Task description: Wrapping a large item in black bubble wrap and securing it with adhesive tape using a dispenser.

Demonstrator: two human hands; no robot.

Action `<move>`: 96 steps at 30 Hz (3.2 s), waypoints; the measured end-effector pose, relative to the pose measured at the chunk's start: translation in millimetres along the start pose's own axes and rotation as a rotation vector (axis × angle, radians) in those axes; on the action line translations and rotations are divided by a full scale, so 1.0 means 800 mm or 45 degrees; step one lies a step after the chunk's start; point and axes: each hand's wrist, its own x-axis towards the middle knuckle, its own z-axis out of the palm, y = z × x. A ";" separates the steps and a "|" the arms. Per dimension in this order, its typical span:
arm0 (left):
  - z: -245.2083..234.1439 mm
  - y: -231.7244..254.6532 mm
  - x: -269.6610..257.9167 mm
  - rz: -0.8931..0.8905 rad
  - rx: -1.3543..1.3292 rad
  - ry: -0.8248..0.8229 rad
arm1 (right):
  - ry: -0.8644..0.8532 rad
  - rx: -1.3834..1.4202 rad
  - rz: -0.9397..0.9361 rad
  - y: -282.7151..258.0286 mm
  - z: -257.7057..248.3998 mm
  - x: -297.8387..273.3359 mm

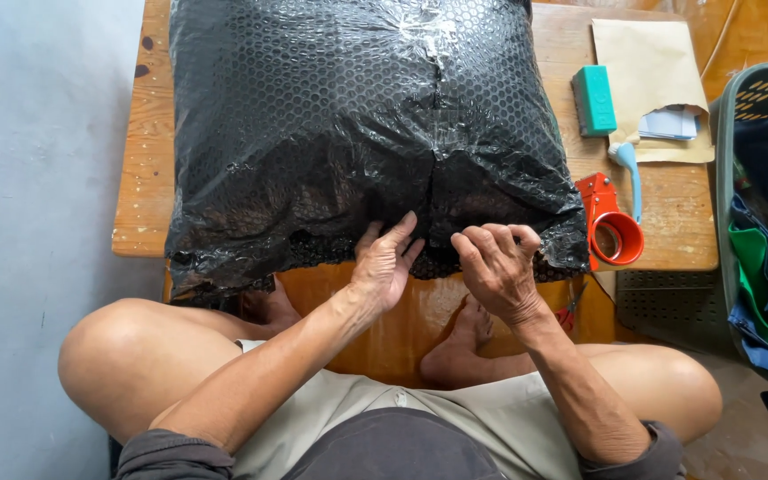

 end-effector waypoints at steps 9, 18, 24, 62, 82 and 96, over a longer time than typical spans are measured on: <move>-0.005 -0.020 -0.003 0.137 0.127 -0.068 | -0.039 -0.120 0.044 0.009 0.021 -0.020; -0.020 -0.033 0.008 0.036 0.066 -0.148 | -0.038 0.150 0.012 0.003 -0.016 0.001; -0.030 -0.047 0.011 0.097 0.170 -0.142 | -0.065 0.216 0.028 -0.013 -0.013 0.007; -0.017 -0.049 0.013 0.213 0.481 0.028 | -0.250 0.002 1.001 0.124 -0.097 -0.089; 0.052 0.004 -0.109 -0.089 0.719 -0.839 | 0.276 1.387 1.687 -0.012 -0.238 -0.090; 0.019 0.011 -0.084 -0.253 0.639 -0.351 | -0.251 1.713 1.959 -0.109 -0.157 -0.089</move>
